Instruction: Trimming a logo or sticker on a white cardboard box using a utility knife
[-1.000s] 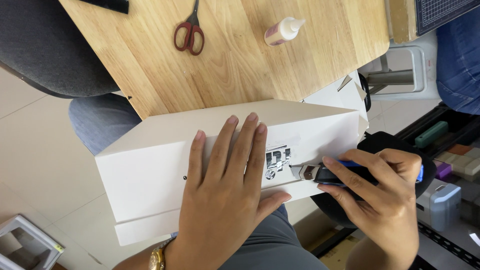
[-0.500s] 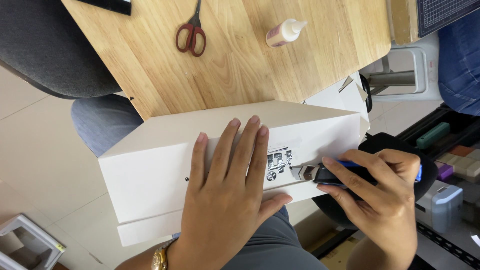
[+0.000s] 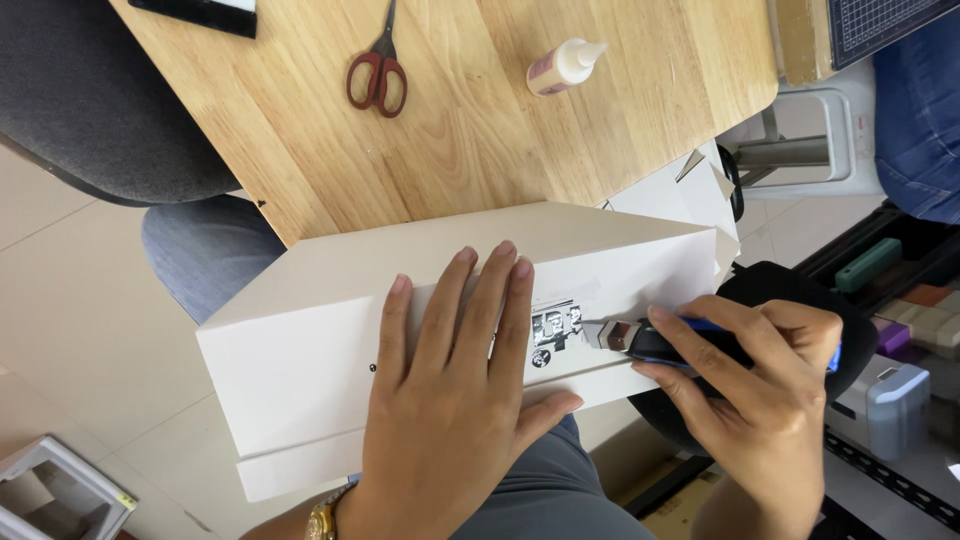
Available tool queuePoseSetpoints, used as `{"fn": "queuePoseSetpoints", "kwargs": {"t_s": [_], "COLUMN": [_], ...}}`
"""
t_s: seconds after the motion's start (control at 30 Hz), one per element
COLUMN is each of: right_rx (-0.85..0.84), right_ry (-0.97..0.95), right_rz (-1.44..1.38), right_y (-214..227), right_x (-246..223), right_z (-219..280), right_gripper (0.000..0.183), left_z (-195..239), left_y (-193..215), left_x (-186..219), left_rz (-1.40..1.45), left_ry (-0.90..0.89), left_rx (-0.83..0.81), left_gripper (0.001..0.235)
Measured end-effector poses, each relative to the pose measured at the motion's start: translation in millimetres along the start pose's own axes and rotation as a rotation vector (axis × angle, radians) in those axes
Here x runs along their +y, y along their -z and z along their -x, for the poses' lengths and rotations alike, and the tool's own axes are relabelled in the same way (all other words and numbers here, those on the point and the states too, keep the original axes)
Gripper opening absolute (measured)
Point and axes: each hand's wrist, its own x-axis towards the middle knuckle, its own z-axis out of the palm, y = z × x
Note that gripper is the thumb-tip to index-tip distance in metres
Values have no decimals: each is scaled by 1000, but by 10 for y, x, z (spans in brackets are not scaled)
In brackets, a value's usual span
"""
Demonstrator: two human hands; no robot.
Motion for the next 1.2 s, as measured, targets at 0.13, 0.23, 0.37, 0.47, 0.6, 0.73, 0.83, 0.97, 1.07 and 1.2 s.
{"fn": "queuePoseSetpoints", "kwargs": {"t_s": [0.13,0.23,0.37,0.47,0.6,0.73,0.83,0.97,1.07,1.2], "right_rx": [-8,22,80,116,162,170,179,189,185,191], "right_ry": [-34,-28,-59,-84,-151,-154,-162,-171,-182,-159], "right_rz": [-16,-19,-12,7,-29,-38,-39,-62,-73,-84], "right_y": [-18,-2,40,34,11,-11,-39,-47,-68,-103], "right_x": [-2,-15,61,142,170,219,261,263,281,332], "right_z": [11,26,123,223,319,378,420,429,447,470], "right_gripper": [33,31,31,32,32,35,35,33,34,35], "left_z": [-10,-12,-51,-98,-157,-212,-232,-243,-251,-254], "left_y": [1,6,19,-21,-55,-62,-74,-92,-115,-147], "left_x": [-13,-15,26,99,160,215,233,238,238,227], "left_rz": [-3,-2,77,157,182,173,153,91,64,81], "left_ry": [1,-1,-7,-28,-60,-52,-55,-56,-49,-33], "left_rx": [5,3,40,112,147,190,247,206,193,156], "left_gripper": [91,91,66,39,39,16,19,22,22,23]}}
